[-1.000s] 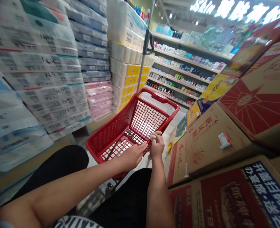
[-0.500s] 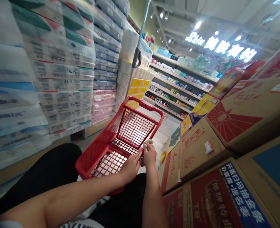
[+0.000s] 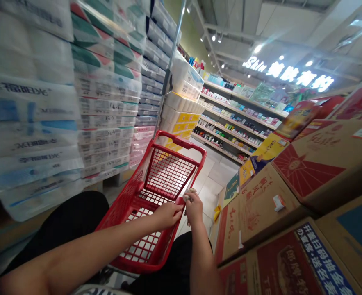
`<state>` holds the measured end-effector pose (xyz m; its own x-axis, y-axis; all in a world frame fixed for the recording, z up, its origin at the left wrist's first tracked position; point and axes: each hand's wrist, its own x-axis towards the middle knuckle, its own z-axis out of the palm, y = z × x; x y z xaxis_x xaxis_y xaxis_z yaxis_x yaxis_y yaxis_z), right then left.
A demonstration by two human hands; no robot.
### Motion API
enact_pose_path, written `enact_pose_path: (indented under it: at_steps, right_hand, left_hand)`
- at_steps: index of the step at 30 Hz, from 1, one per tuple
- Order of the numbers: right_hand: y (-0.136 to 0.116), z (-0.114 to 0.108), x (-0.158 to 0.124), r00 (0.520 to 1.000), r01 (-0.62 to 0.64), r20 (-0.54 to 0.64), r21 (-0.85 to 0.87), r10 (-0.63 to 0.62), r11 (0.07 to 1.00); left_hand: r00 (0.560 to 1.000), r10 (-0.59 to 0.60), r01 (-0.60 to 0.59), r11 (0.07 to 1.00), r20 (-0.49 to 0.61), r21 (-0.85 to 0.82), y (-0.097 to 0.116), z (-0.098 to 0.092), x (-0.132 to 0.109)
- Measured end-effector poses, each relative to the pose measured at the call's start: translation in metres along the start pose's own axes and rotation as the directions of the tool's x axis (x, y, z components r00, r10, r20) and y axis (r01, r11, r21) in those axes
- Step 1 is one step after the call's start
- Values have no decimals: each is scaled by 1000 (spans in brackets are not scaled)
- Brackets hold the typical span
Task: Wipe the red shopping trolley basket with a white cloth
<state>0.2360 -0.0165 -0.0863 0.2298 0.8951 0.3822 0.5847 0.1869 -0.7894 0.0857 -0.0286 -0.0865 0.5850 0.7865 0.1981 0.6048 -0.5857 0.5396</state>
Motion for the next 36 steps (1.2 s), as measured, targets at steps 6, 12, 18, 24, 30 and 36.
enact_pose_path:
  at_steps: [6,12,18,24,30,36]
  right_hand:
    - [-11,-1,20,978,-112,167,-76,124,991]
    - [-35,1,69,996,85,-20,-209,-91,974]
    - [-74,43,145,932,259,-186,-263,-313,929]
    - [-64,79,207,903,258,-232,-380,-362,888]
    - [-31,105,230,963,197,-84,-434,-258,879]
    - [-11,113,228,981,149,-50,-436,-189,888]
  left_hand:
    - [992,80,-87,994,98,66,-20,-36,16]
    - [996,-17,6,992,82,127,-58,-68,65]
    - [997,-17,1,978,75,209,-68,-90,111]
    - [805,-95,315,904,-585,287,-125,-139,128]
    - [675,-244,580,758,-696,297,-174,-144,144]
    - [802,-191,479,772,-566,418,-203,-128,163]
